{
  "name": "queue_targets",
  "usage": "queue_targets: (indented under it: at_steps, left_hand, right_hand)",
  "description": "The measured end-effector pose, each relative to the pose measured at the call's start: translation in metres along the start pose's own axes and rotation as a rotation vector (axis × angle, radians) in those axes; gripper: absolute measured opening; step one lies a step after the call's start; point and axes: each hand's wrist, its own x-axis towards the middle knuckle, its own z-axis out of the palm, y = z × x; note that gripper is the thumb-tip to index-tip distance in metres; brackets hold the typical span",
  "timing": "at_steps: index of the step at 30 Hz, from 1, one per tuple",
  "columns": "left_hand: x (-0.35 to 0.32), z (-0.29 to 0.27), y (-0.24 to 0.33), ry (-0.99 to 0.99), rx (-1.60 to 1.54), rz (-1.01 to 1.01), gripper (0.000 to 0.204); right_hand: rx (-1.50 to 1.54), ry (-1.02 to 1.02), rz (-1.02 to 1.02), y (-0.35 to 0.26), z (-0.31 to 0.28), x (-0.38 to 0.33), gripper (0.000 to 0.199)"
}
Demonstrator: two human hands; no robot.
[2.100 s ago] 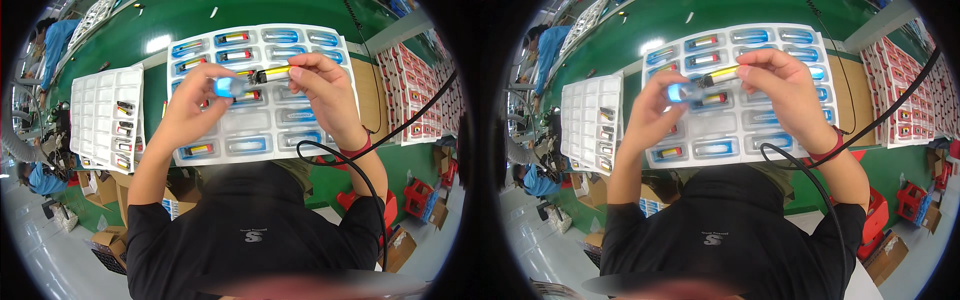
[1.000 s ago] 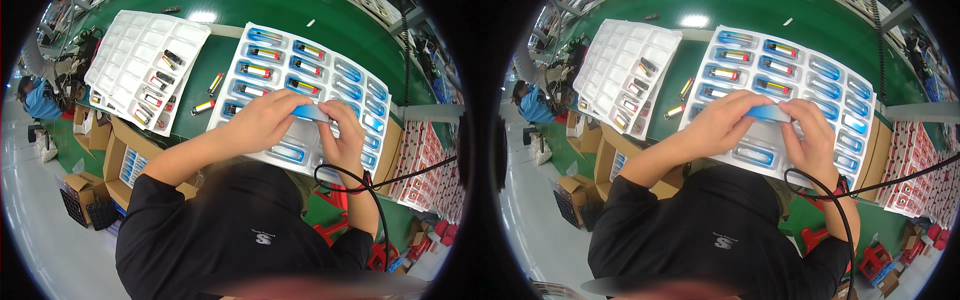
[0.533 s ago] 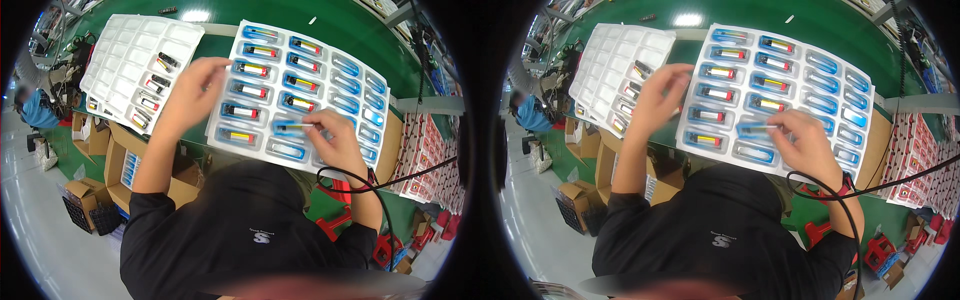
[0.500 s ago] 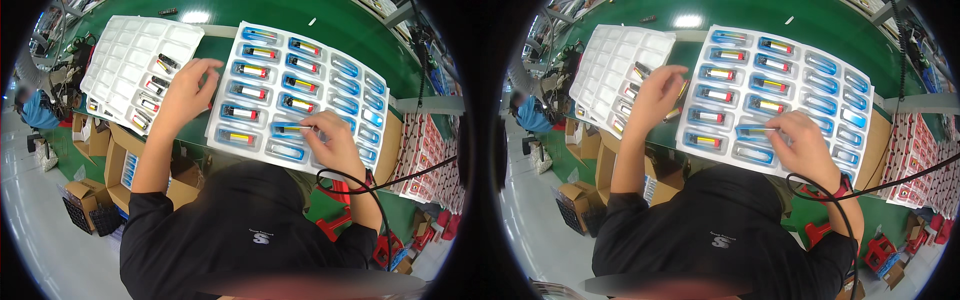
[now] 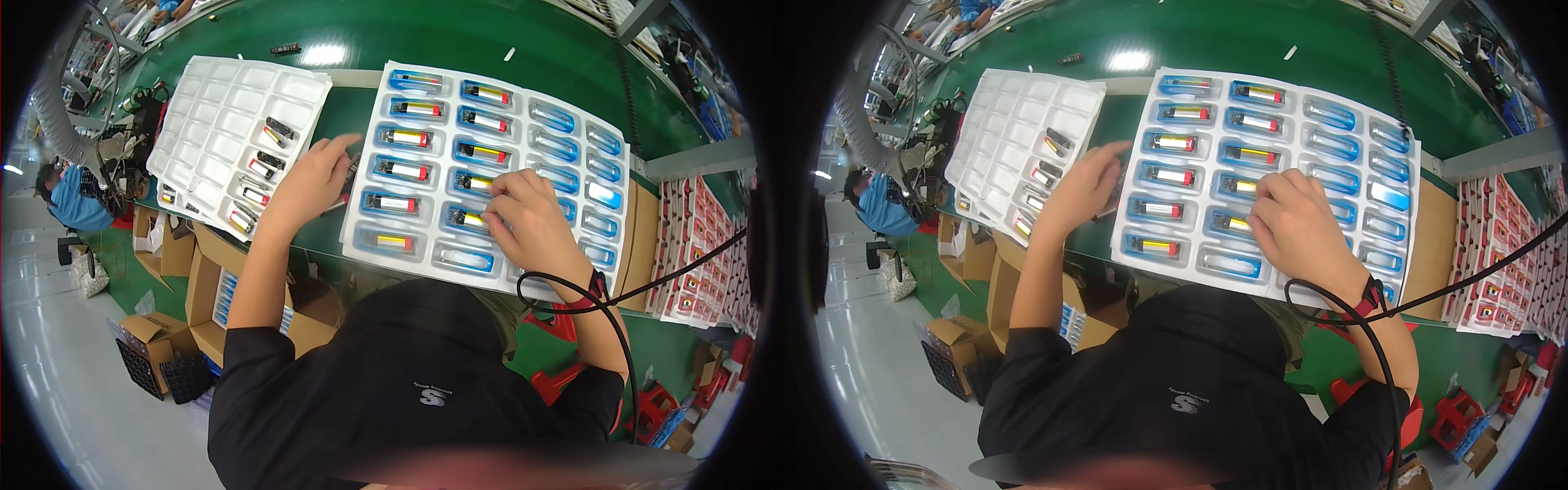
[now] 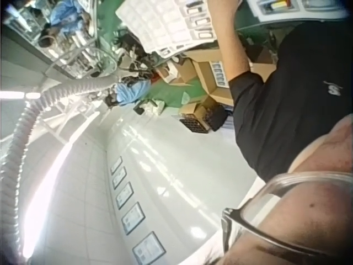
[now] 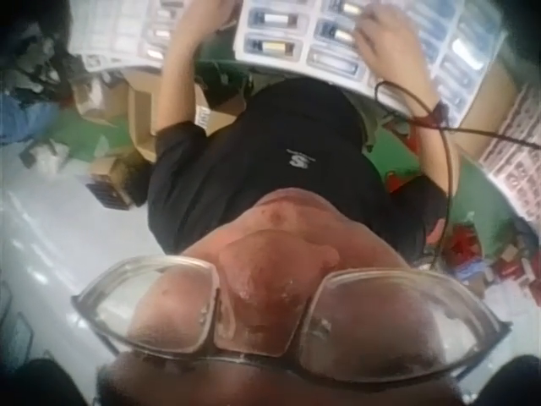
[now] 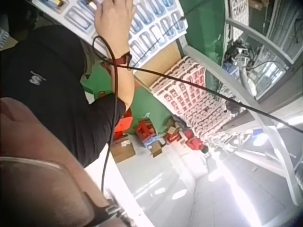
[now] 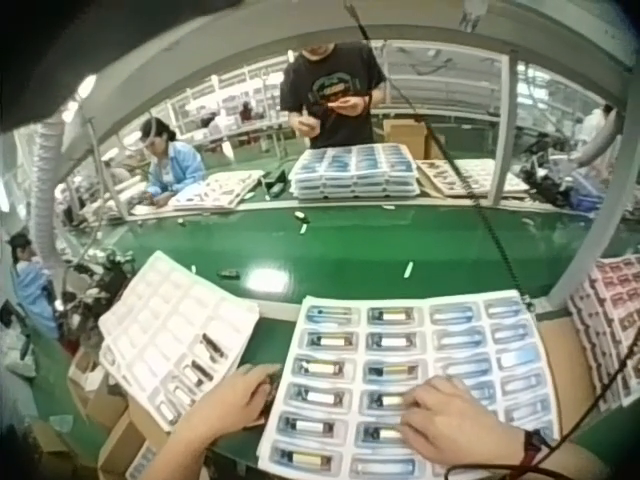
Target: The person assembles small electronic components into plastic housings by hand.
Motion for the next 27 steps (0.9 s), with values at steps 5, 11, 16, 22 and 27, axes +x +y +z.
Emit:
queue_targets:
  at_steps: [5, 11, 16, 22, 27]
  left_hand:
    - [-0.008, -0.009, 0.008, -0.162, -0.065, -0.126, 0.038]
    - [-0.01, 0.002, 0.006, -0.065, 0.002, -0.108, 0.045]
    - [-0.009, 0.0, 0.005, 0.062, 0.053, -0.023, 0.053]
    - [0.003, -0.017, 0.043, 0.151, -0.223, 0.054, 0.046]
    - [0.026, -0.01, 0.113, -0.143, -0.86, 0.135, 0.045]
  right_hand:
    - [0.024, 0.041, 0.048, -0.004, -0.013, -0.002, 0.007]
    - [0.091, 0.124, 0.037, -0.008, -0.025, 0.01, 0.012]
    - [0.169, 0.165, -0.052, -0.011, -0.025, 0.023, 0.018]
    - [0.376, 0.21, -0.008, -0.018, -0.02, 0.042, 0.029]
    - [0.414, 0.267, -0.121, -0.022, -0.017, 0.055, 0.025]
